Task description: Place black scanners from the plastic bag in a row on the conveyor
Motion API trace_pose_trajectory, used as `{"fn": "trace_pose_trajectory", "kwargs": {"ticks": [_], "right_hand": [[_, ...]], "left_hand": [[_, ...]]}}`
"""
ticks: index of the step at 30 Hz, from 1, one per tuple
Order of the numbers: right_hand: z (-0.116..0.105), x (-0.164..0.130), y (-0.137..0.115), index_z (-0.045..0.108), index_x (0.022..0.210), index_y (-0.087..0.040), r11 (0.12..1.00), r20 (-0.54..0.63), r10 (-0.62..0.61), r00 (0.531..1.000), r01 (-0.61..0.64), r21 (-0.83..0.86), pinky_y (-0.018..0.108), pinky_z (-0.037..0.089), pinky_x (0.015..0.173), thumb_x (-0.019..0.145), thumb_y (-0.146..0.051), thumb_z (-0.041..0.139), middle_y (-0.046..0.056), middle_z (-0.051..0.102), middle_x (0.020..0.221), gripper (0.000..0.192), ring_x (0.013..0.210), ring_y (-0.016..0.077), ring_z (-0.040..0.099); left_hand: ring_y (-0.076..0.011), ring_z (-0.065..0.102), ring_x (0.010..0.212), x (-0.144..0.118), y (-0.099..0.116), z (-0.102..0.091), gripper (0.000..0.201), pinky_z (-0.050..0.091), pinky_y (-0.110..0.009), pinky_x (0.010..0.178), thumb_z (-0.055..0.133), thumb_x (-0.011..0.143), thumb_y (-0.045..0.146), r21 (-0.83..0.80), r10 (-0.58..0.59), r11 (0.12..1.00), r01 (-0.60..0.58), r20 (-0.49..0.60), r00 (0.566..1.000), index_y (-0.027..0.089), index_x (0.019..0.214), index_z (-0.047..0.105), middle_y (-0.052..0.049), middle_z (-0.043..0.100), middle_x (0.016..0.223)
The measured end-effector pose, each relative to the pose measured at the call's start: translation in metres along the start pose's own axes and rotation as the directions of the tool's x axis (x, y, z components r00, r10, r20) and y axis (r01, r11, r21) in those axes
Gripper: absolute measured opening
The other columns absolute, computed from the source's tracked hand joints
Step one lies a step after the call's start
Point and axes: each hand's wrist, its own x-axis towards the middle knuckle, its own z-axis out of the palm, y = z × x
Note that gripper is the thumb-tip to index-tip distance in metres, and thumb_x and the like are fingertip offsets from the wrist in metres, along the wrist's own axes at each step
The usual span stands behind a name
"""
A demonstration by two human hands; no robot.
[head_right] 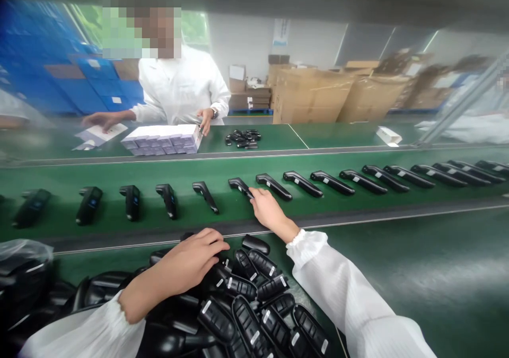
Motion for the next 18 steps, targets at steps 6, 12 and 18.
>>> {"fn": "trace_pose_trajectory", "kwargs": {"ticks": [6, 12, 18], "right_hand": [[0.014, 0.015, 0.002, 0.054, 0.131, -0.009, 0.937, 0.027, 0.083, 0.996, -0.068, -0.343, 0.038, 0.045, 0.088, 0.101, -0.026, 0.039, 0.017, 0.063, 0.112, 0.038, 0.104, 0.0282, 0.056], [0.013, 0.013, -0.003, 0.049, 0.138, -0.014, 0.88, -0.222, 0.025, 0.975, -0.127, -0.458, 0.044, 0.04, 0.089, 0.103, -0.036, 0.034, 0.019, 0.054, 0.132, 0.044, 0.116, 0.0325, 0.046], [0.011, 0.012, 0.013, 0.047, 0.138, -0.009, 0.907, -0.135, 0.086, 0.987, -0.133, -0.399, 0.041, 0.042, 0.091, 0.1, -0.028, 0.042, 0.021, 0.054, 0.132, 0.043, 0.117, 0.0323, 0.048]], "left_hand": [[-0.0277, 0.055, 0.114, 0.004, -0.008, -0.002, 0.032, 0.042, -0.044, 0.1, 0.04, 0.095, 0.022, -0.249, -0.215, 0.951, 0.182, -0.113, 0.97, 0.024, 0.12, 0.06, -0.007, 0.063, 0.121], [-0.0225, 0.059, 0.1, 0.001, -0.005, -0.009, 0.044, 0.052, -0.035, 0.086, 0.044, 0.086, 0.025, -0.893, -0.527, 0.387, 0.229, -0.011, 0.85, 0.022, 0.129, 0.055, -0.007, 0.062, 0.112], [-0.0138, 0.053, 0.074, 0.0, 0.007, -0.017, 0.048, 0.05, -0.028, 0.068, 0.051, 0.076, 0.022, -0.98, -0.61, 0.122, 0.157, 0.05, 0.791, 0.02, 0.124, 0.054, -0.004, 0.056, 0.094]]}}
